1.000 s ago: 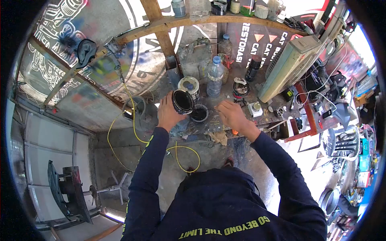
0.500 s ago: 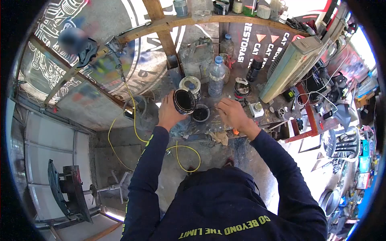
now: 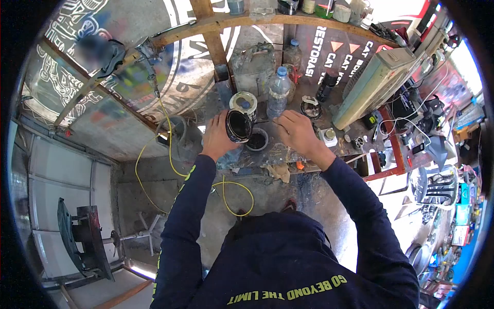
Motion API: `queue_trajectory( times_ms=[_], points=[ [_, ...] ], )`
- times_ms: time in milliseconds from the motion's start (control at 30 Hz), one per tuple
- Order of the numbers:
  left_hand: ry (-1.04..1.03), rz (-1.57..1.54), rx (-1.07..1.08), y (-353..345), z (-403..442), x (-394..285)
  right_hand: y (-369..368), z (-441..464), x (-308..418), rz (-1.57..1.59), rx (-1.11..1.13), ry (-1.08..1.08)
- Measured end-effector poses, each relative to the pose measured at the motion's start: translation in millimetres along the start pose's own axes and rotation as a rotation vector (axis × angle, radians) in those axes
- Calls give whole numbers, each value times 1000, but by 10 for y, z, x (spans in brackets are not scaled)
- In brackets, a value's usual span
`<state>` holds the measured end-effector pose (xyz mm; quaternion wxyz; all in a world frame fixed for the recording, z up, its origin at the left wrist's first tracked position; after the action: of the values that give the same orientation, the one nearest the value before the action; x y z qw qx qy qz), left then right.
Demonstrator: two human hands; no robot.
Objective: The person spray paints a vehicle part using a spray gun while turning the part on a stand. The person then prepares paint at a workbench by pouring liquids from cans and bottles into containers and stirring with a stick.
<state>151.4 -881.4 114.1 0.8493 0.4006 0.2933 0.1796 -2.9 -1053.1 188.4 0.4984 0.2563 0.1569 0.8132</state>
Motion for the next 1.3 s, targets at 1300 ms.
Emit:
queue_trajectory(
  times_ms=[1300],
  points=[
    [4, 38, 8, -16, -8, -40, -48, -32, 167, -5, 106, 75]
  ],
)
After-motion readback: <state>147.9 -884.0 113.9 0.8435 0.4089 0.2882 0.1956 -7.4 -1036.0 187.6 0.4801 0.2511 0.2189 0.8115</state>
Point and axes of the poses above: each hand's wrist, its own z-axis towards the middle knuckle, its own y-axis out of the back of the hand, x = y × z, the point moved 7 cm from there along z, towards the middle knuckle, and after that the axes turned 13 degrees about -x, right-handed, at the moved point
